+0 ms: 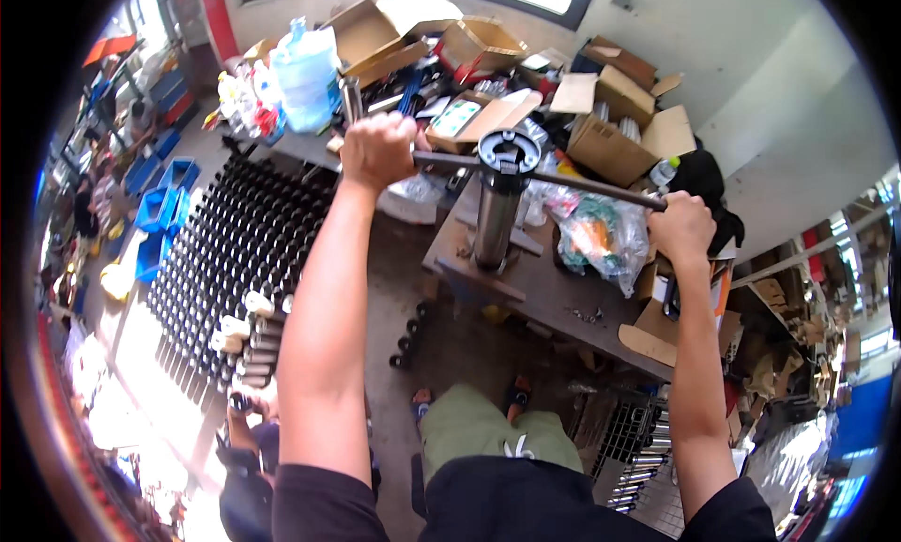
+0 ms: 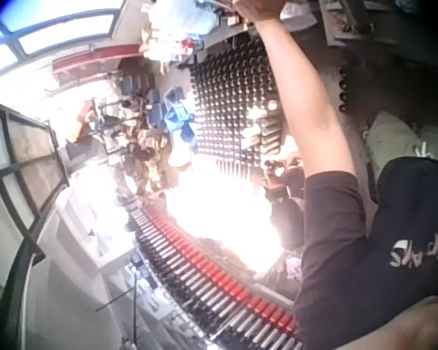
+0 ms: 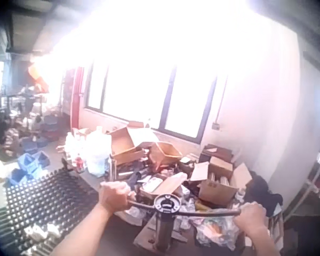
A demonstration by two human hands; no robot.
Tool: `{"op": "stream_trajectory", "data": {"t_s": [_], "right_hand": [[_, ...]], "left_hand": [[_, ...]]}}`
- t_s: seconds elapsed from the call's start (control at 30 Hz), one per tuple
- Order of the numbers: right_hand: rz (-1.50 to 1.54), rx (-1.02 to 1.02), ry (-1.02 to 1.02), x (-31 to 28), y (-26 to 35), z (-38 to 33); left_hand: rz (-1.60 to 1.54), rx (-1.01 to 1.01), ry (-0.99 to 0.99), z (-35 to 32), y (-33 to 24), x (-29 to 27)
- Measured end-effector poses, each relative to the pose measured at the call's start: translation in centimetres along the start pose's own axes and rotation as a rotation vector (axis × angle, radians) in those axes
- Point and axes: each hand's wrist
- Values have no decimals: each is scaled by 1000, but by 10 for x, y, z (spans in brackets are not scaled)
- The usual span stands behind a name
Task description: The person places a cylindrical metal tube into a vertical fixture, uses a crossbar tool to press or tighten a component into the top of the tube, removes the finished assembly, and places it into a wire cart.
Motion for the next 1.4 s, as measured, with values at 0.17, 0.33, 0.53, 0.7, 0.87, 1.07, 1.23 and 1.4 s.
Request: {"op": "stream_trajectory", "data": {"t_s": [0.17,0.33,0.53,0.7,0.87,1.07,1.23,1.4], "right_hand": [[-65,99,26,-22,2,-9],[-128,156,13,-58,14,-64],[-148,149,-51,-84,46,-138],[-105,208,2,-98,53,-158],[149,140,76,-80,24,-164],[449,134,-107,-31,-2,-129],[436,110,-304,-54,-130,-133],[148,365,-80,13,-268,-213]], "left_hand": [[-15,-19,9,-3,2,16],[-119,109,-22,8,25,57],[-240,284,-101,20,44,112],[-341,356,67,35,61,117],[-204,246,-203,11,-36,21],[-333,656,865,25,-211,15],[622,803,1588,65,-214,70],[607,538,1720,75,-217,65]]}}
Point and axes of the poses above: each hand's wrist, its own z-axis towards the middle knuckle, its own x-axis out of the palm, y = z × x, and after that the axes turned 9 degrees about -y, right-handed
